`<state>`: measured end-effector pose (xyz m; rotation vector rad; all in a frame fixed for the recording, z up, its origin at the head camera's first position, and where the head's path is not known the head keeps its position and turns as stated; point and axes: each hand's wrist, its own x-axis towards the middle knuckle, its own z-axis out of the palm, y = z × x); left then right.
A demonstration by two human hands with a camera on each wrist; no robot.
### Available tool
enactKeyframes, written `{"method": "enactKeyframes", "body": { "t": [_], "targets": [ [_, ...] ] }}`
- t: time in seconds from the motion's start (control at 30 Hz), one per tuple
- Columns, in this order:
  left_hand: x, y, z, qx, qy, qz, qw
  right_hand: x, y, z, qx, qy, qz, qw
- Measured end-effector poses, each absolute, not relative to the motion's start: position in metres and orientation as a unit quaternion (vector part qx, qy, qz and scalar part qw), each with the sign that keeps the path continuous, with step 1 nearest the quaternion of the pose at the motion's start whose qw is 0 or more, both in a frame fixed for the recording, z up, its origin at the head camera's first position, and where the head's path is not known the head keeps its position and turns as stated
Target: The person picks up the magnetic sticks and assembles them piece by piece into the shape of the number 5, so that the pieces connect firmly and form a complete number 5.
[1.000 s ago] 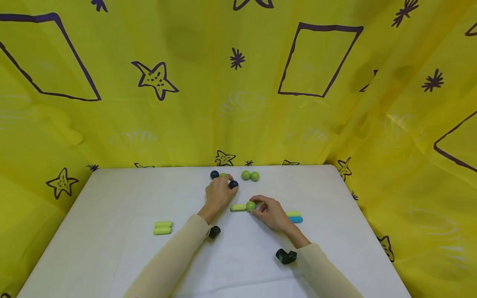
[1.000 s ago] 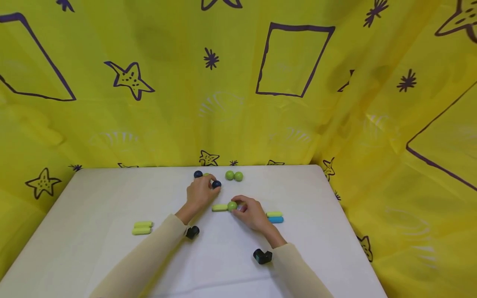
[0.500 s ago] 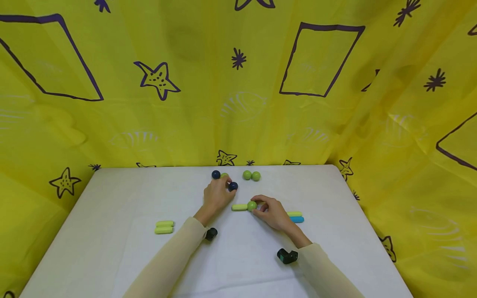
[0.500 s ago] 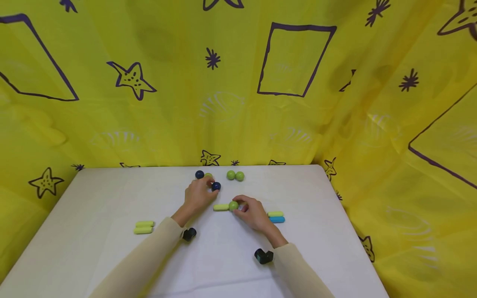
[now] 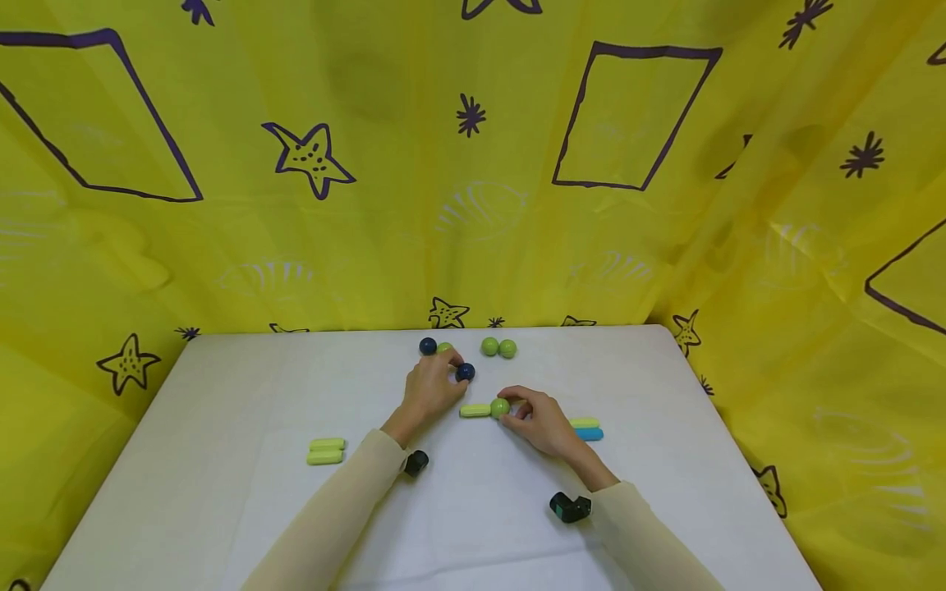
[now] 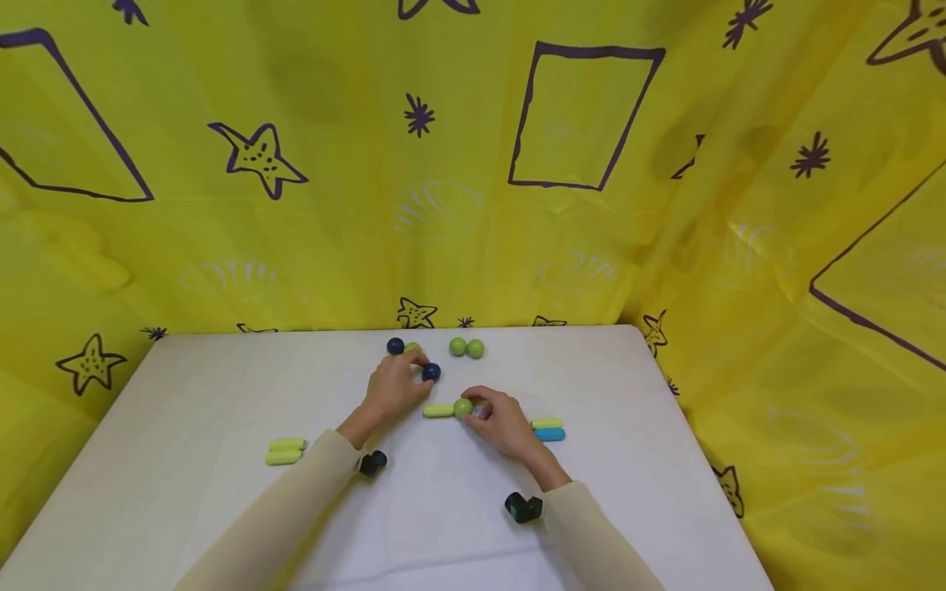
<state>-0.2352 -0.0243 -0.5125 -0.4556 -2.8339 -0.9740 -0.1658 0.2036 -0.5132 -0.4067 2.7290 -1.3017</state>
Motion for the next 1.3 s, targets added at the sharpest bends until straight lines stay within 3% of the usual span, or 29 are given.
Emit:
{"method": "enactKeyframes", "body": {
  "t": [0.43, 1.3],
  "targets": [
    [-0.237, -0.031, -0.511, -0.192, -0.928, -0.319, 0.030, -0.166, 0.203, -0.513, -0.143, 0.893, -0.423, 0.045],
    [-0.211, -0.088, -0.508, -0.241, -0.890, -0.385, -0.046, -0.176, 0.194, -0.511, -0.116, 0.905, -0.408, 0.042]
  ]
}}
